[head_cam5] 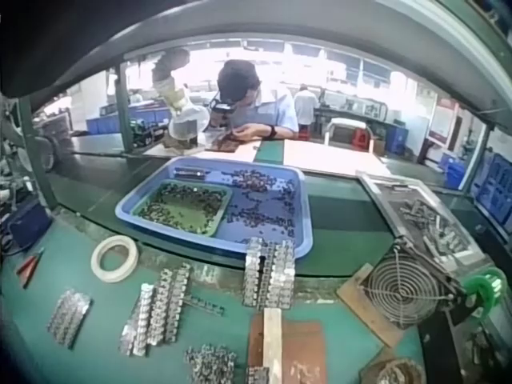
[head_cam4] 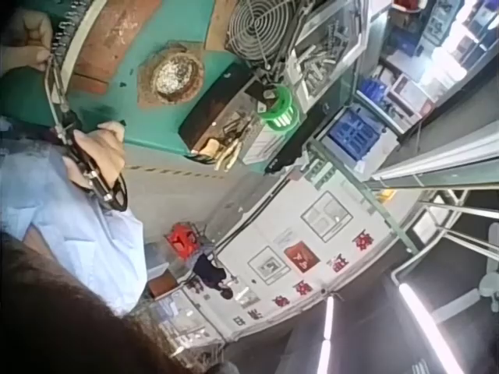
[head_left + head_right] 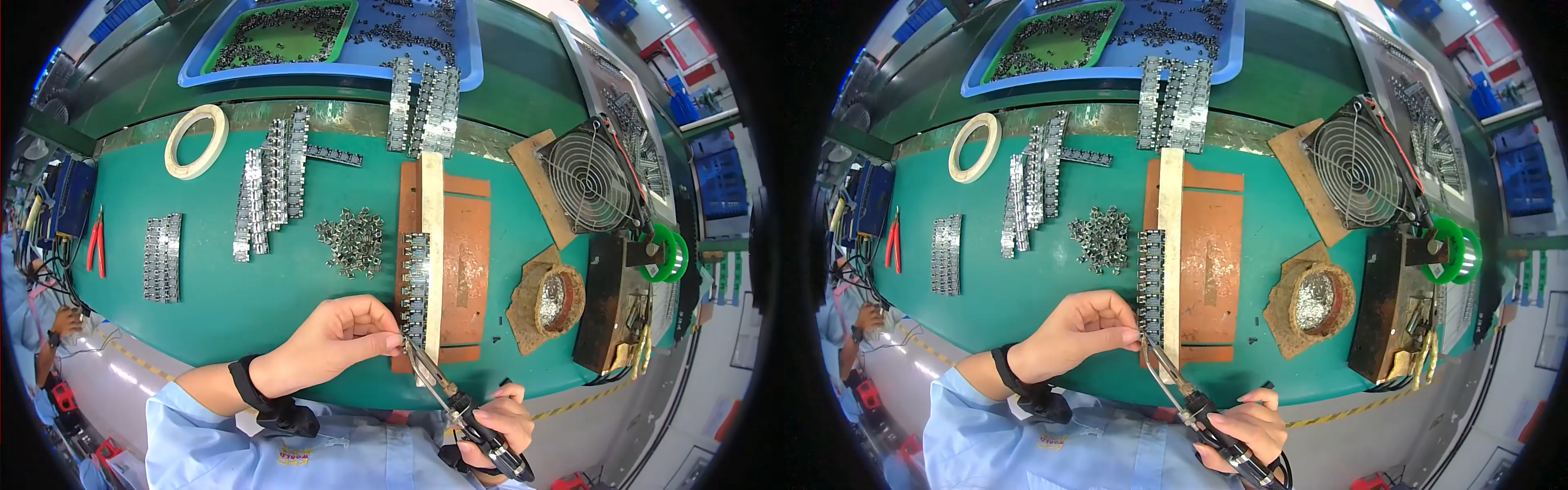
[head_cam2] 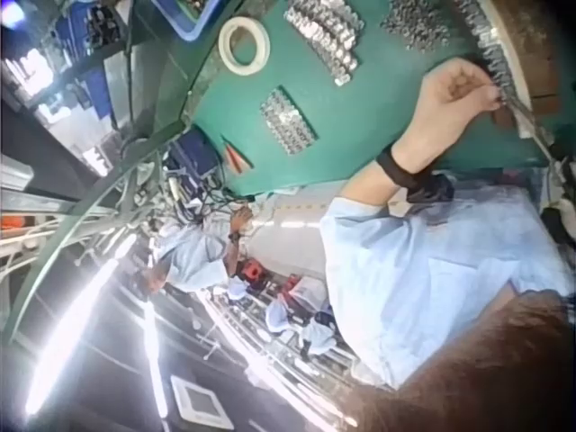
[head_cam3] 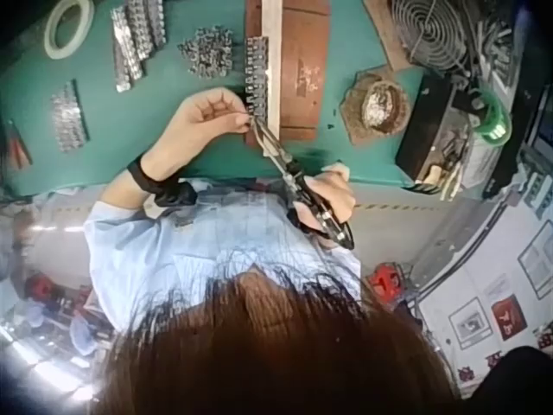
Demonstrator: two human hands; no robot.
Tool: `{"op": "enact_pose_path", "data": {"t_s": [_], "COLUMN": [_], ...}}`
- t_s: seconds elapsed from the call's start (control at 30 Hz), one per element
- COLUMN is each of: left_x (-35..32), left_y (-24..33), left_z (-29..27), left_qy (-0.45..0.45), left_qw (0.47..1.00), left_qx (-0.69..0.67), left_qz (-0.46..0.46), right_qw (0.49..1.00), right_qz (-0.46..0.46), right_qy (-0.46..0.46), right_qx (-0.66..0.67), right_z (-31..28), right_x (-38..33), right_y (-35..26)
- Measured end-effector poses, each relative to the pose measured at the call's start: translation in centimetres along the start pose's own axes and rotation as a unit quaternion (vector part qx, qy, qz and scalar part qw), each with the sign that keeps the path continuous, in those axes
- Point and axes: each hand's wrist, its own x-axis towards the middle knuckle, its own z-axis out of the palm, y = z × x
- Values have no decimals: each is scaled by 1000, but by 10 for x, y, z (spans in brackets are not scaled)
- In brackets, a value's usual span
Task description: The person picks up a circuit board strip and places it on a wooden block. They then pick up small metal components and use a soldering iron to fuse each piece to the strip, repeating this process for several components before setting the finished strip aside.
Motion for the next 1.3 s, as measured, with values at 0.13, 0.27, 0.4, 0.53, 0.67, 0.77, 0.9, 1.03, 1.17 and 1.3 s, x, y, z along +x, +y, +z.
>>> {"op": "enact_pose_path", "data": {"t_s": [0.13,0.27,0.4,0.53,0.67,0.77,0.9,1.03,1.17,1.3], "left_x": [0,0,0,0,1,1,1,1,1,-1], "left_y": [0,-1,-3,-3,-4,-4,-5,-5,-4,-3], "left_z": [-1,0,-1,-1,-1,-2,-2,-2,-2,-2], "left_qy": [-4,-8,-7,-8,-7,-6,-6,-7,-4,0], "left_qw": [1000,1000,1000,1000,1000,1000,1000,1000,1000,1000], "left_qx": [-4,-7,-8,-6,-7,-9,-11,-13,-11,-6], "left_qz": [0,1,8,5,5,6,8,11,10,9], "right_qw": [1000,1000,1000,999,1000,1000,1000,1000,1000,997], "right_qz": [-1,2,-7,-11,-11,-6,-4,-5,-11,-24], "right_qy": [2,0,-1,31,17,-7,-4,6,4,72], "right_qx": [-3,-2,0,9,-5,-13,-12,-9,-9,22], "right_z": [1,0,-1,0,0,-4,-1,0,0,4], "right_x": [0,-1,1,-2,-2,3,2,0,0,-12], "right_y": [0,0,0,-2,-1,-4,-4,-4,-3,7]}}
